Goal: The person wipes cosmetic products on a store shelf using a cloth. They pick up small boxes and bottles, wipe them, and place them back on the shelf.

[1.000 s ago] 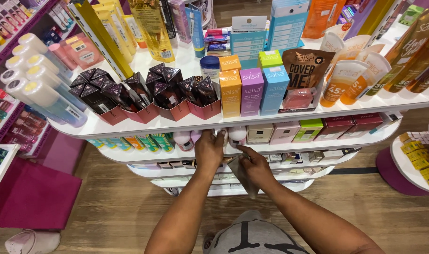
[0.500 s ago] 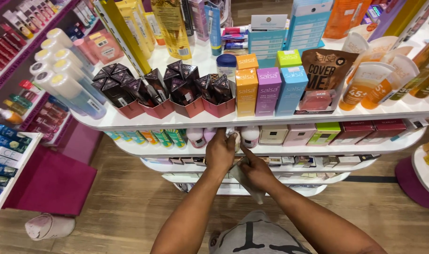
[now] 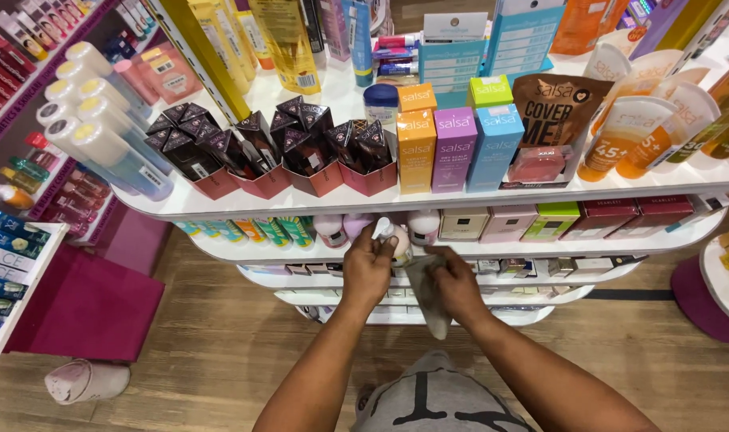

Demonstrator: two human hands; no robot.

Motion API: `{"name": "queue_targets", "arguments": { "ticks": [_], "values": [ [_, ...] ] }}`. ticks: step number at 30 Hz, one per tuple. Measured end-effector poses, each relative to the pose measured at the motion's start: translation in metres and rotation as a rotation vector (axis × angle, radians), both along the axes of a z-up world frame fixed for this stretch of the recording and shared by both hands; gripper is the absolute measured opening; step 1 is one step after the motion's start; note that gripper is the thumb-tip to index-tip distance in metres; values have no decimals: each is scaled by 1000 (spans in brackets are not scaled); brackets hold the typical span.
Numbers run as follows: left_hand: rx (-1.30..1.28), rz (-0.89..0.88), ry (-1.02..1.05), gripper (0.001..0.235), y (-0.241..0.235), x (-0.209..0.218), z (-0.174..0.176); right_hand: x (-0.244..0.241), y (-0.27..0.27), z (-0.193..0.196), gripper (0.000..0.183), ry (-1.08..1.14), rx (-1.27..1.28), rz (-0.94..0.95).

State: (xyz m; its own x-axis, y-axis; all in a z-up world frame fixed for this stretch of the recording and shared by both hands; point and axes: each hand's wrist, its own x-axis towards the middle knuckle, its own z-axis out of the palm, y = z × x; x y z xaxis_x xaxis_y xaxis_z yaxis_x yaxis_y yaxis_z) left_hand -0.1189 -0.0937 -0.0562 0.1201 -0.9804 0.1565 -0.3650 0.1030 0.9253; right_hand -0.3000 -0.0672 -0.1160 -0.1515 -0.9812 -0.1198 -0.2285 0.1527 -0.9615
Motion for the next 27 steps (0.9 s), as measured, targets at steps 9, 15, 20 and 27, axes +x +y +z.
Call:
{"name": "queue_targets", "arguments": {
  "ticks": [9,15,20,27],
  "values": [
    [-178,35,451,30,6,0,-16,13,20,76,53,-114,-418,-195],
    [-95,-63,768,21,10,-16,-31,39,4,92,21,136,-1044,218],
    [-96,-4,1027,16,15,-20,-14,36,19,47,42,576,-1259,177],
    [-108,-1,1158,30,11,-14,-23,21,24,18,40,388,-1223,206]
  ]
}}
